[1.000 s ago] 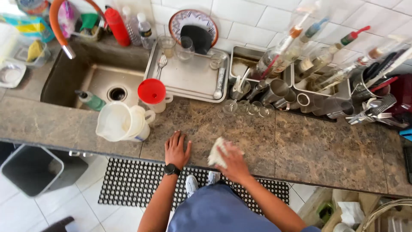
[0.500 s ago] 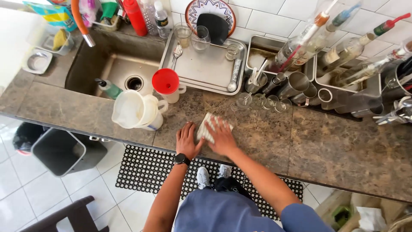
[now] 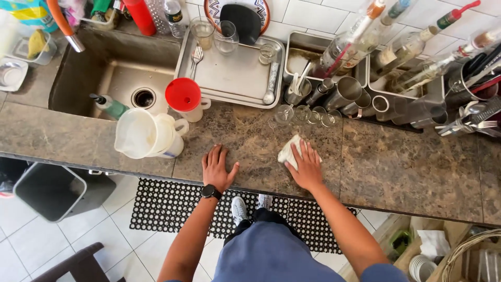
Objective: Wiping down a coffee shop counter with a cloth and moving syrup bottles to clean underneath.
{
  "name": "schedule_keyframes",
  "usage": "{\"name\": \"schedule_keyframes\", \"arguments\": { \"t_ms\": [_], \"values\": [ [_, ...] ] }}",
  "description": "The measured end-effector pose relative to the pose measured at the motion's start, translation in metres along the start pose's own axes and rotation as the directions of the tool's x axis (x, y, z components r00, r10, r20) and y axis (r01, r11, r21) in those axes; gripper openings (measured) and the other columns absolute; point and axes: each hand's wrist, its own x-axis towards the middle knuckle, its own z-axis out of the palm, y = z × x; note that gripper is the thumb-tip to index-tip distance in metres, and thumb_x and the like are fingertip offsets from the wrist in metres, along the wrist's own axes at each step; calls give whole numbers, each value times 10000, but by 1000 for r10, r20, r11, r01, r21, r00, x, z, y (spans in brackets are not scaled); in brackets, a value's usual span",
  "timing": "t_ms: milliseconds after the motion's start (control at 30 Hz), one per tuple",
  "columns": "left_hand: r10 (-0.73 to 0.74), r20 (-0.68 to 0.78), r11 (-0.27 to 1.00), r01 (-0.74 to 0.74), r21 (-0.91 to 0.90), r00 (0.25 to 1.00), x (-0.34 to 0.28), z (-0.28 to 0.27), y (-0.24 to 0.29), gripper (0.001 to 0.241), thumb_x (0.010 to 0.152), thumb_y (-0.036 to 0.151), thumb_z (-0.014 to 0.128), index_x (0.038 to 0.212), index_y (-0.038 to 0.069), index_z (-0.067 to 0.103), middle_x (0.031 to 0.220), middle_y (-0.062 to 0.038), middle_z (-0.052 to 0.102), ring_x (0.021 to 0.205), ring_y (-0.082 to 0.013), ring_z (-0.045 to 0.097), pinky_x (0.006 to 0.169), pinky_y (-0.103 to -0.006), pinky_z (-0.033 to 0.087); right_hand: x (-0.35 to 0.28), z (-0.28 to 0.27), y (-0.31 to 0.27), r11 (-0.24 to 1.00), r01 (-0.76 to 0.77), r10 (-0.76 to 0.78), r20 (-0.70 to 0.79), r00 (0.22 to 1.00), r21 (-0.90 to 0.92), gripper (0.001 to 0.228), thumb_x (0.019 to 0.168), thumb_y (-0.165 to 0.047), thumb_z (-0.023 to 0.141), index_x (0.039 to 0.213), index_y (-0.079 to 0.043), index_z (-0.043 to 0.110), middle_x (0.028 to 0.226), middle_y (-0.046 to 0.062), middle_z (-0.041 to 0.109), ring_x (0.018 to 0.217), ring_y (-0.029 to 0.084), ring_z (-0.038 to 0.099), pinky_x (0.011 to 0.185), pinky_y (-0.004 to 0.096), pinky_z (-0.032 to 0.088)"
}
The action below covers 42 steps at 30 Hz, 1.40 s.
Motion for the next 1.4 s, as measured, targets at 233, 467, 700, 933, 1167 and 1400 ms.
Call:
{"name": "schedule_keyframes", "arguments": {
  "t_ms": [233, 467, 700, 933, 1167, 1400],
  "values": [
    [-13, 46, 1000, 13, 12, 999, 0, -8, 3, 524, 979, 586, 540, 1327, 194, 561, 1433, -72, 534, 1432, -241, 470, 1177, -461, 319, 9, -9, -79, 999, -39, 38, 32, 999, 22, 801, 1015, -662, 442, 1661, -226, 258, 1693, 217, 215, 1554, 461, 149, 1216, 667, 133],
    [-41, 44, 999, 40, 5, 998, 1, -10, 6, 458, 1019, 550, 523, 1315, 203, 563, 1420, -52, 549, 1422, -216, 482, 1184, -445, 319, -56, -19, -57, 980, 164, -147, 144, 978, -110, 854, 937, -735, 504, 1628, -266, 328, 1603, 184, 416, 1501, 404, 342, 1200, 593, 244],
    [-70, 26, 997, 70, -18, 997, 4, -12, 10, 441, 1042, 556, 505, 1287, 199, 586, 1414, -38, 560, 1411, -202, 494, 1181, -439, 331, -18, -14, -4, 959, -261, 270, -83, 959, 107, 859, 1018, -642, 493, 1675, -149, 241, 1708, 247, 153, 1553, 472, 152, 1211, 655, 130],
    [-39, -51, 999, 39, 0, 998, 3, -12, 8, 419, 1008, 525, 566, 1242, 181, 617, 1372, -46, 600, 1389, -207, 529, 1156, -446, 372, 30, 10, -116, 982, -185, 187, -103, 977, 30, 837, 977, -644, 526, 1653, -211, 288, 1654, 273, 278, 1507, 534, 259, 1158, 704, 224],
    [-29, -71, 999, 28, -16, 997, 1, -4, 2, 350, 1032, 456, 553, 1234, 179, 626, 1362, -43, 609, 1373, -207, 542, 1141, -442, 385, -27, 19, -108, 960, 269, -267, 31, 963, -76, 757, 936, -668, 557, 1578, -290, 424, 1677, 127, 310, 1538, 399, 268, 1205, 581, 218],
    [-74, -35, 997, 73, -9, 997, 4, -11, 10, 361, 1050, 482, 518, 1211, 178, 628, 1379, -33, 601, 1388, -193, 525, 1163, -427, 357, -41, 11, 41, 958, -110, -69, -584, 809, -266, 773, 787, -567, 768, 1469, -237, 619, 1298, 140, 695, 1322, 339, 599, 1104, 480, 479]
  ]
}}
